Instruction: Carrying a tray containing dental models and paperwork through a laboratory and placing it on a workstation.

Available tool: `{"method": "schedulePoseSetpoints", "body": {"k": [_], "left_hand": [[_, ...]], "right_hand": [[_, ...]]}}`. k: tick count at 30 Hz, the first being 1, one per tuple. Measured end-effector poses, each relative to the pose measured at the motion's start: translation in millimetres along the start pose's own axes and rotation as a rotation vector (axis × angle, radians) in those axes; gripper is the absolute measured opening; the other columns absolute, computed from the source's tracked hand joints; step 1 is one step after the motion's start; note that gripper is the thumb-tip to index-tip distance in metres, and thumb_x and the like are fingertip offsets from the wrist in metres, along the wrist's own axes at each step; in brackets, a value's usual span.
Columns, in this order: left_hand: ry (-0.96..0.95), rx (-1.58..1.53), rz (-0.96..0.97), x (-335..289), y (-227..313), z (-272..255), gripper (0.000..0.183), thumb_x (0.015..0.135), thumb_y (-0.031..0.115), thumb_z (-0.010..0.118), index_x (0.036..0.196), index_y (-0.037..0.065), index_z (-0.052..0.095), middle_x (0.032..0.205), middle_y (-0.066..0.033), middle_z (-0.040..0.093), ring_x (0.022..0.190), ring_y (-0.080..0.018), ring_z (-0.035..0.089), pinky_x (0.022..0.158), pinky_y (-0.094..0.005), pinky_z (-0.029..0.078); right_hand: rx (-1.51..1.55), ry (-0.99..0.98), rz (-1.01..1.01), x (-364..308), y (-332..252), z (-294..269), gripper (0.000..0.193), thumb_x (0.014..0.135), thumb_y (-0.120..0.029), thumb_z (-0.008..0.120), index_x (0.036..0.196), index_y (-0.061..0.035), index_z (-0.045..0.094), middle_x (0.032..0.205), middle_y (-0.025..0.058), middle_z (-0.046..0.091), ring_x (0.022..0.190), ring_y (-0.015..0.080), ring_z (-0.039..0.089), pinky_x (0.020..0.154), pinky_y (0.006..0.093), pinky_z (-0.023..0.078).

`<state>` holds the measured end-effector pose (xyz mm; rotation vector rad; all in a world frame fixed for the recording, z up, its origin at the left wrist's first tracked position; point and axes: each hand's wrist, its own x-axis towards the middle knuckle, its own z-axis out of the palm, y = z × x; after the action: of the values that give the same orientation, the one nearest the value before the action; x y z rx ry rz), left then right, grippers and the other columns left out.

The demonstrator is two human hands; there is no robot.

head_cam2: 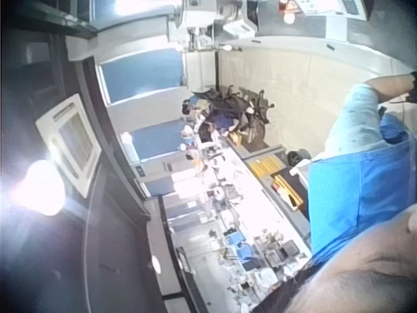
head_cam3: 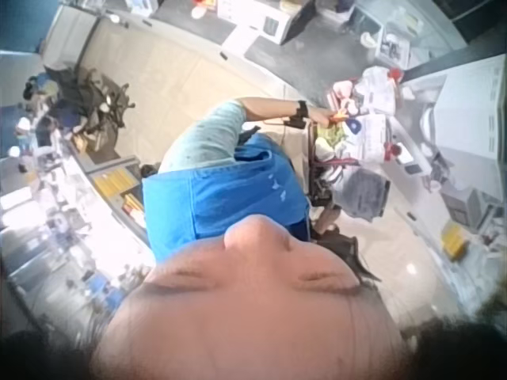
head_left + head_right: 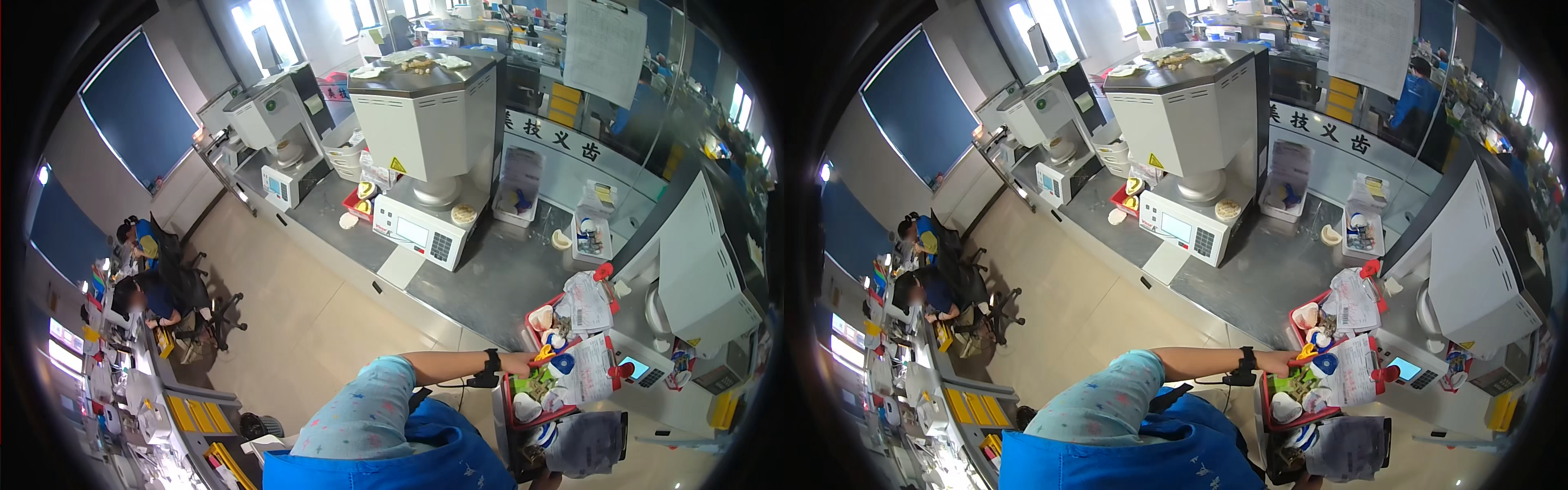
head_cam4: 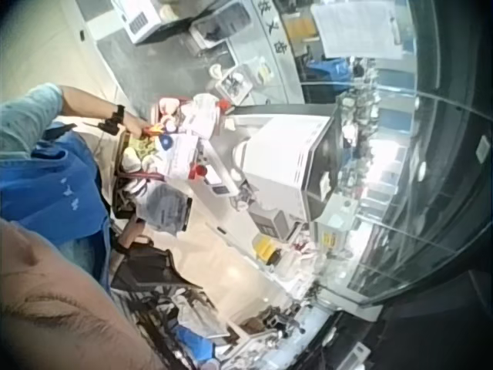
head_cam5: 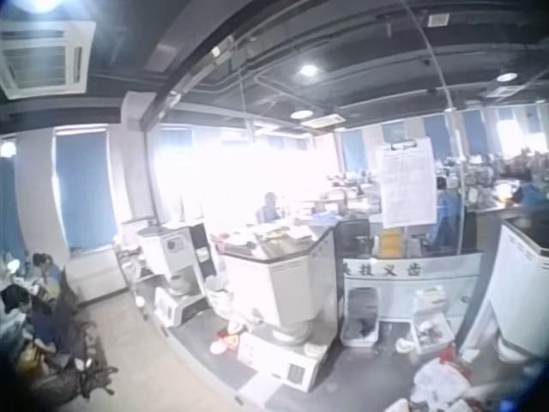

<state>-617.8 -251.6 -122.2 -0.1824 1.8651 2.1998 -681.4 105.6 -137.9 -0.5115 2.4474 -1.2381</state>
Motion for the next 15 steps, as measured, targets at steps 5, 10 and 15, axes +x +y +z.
{"method": "schedulePoseSetpoints", "body": {"k": [5,10,15], "left_hand": [[0.016,0.024,-0.007,-20.7,19.8,2.9,0.076,0.051,0.001,0.051,0.124,0.003,0.034,0.086,-0.0008,0.045,0.077,-0.0112,0.043,0.061,-0.0224,0.037],[0.056,-0.016,0.071,-22.6,-4.4,-13.2,0.066,0.054,0.002,0.052,0.119,0.005,0.039,0.081,0.0024,0.045,0.069,-0.0077,0.042,0.054,-0.0214,0.035],[0.058,-0.113,0.221,-43.3,17.7,-35.2,0.066,0.056,0.001,0.048,0.122,0.003,0.040,0.102,-0.0026,0.052,0.091,-0.0113,0.048,0.079,-0.0240,0.040]], "right_hand": [[0.034,-0.016,-0.004,-4.2,-12.0,6.7,0.036,0.083,-0.024,0.053,0.096,0.0101,0.054,0.090,0.0220,0.061,0.083,0.0253,0.056,0.074,0.0345,0.043],[0.062,-0.017,0.013,-11.9,-21.2,11.6,0.035,0.083,-0.023,0.053,0.095,0.0100,0.055,0.090,0.0225,0.061,0.084,0.0261,0.057,0.075,0.0346,0.043],[0.007,0.060,0.013,-25.8,-50.8,6.5,0.033,0.081,-0.021,0.055,0.095,0.0082,0.056,0.089,0.0236,0.061,0.085,0.0281,0.059,0.074,0.0355,0.044]]}}
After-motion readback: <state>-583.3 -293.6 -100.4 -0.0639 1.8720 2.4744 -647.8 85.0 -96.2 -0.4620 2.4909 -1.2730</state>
